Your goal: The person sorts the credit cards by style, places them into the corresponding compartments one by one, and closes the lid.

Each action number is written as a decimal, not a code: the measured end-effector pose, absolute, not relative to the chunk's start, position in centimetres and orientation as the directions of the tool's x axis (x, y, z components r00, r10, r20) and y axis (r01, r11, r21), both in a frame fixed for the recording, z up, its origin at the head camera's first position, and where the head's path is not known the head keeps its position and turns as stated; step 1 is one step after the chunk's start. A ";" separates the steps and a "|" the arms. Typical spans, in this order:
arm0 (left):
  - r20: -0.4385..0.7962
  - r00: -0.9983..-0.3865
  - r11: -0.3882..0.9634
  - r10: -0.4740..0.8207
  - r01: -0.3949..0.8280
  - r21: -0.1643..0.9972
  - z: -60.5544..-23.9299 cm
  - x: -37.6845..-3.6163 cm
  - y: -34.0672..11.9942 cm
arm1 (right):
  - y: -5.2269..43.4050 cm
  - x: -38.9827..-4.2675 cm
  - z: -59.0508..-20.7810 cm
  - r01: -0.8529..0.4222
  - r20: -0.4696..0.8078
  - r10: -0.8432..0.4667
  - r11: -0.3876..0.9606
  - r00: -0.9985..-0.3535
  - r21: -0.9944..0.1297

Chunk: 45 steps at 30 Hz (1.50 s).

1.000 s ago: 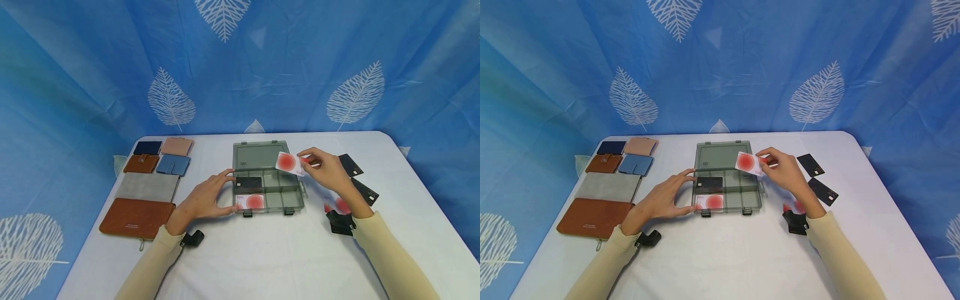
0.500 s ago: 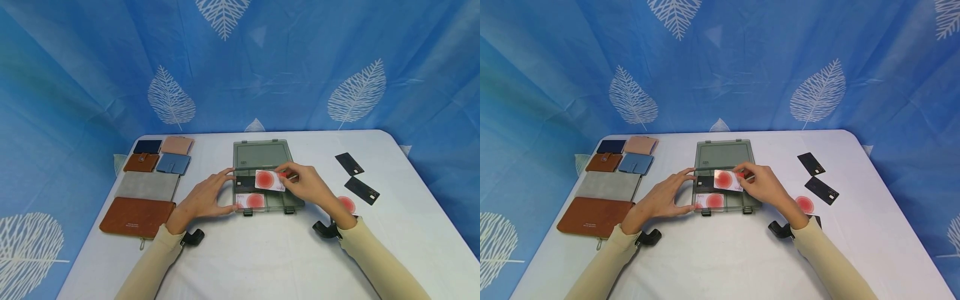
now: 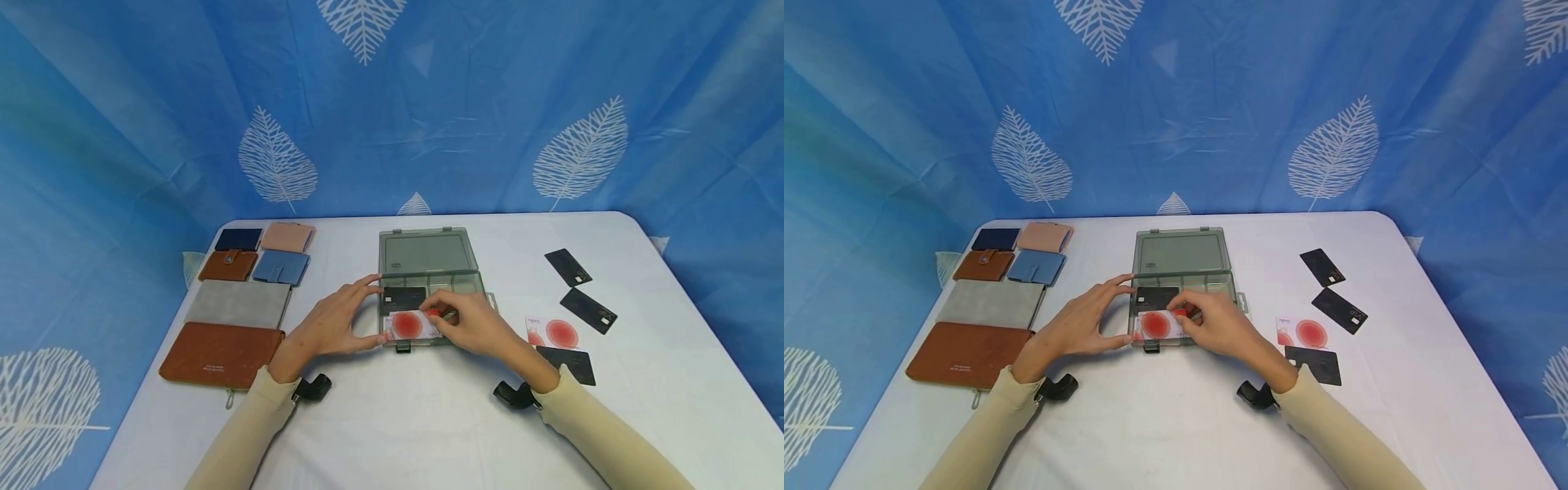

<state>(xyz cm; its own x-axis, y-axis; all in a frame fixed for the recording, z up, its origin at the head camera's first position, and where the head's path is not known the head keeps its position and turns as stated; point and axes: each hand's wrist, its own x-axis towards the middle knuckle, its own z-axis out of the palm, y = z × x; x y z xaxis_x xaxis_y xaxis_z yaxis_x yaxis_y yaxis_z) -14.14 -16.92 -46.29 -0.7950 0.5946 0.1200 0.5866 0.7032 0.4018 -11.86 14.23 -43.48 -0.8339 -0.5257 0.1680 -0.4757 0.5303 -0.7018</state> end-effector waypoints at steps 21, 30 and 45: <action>0.094 -0.789 0.703 0.607 0.588 0.400 -46.1 -14.4 -17.2 | 13.0 -10.9 -44.7 -0.611 0.290 -0.540 0.657 -0.790 -0.442; 0.122 -0.773 0.686 0.622 0.614 0.391 -46.1 -14.3 -17.1 | 13.1 -10.8 -44.6 -0.638 0.301 -0.562 0.684 -0.770 -0.353; 0.130 -0.773 0.682 0.621 0.614 0.397 -46.2 -14.4 -17.1 | 13.0 -10.6 -44.3 -0.610 0.197 -0.580 0.720 -0.790 -0.331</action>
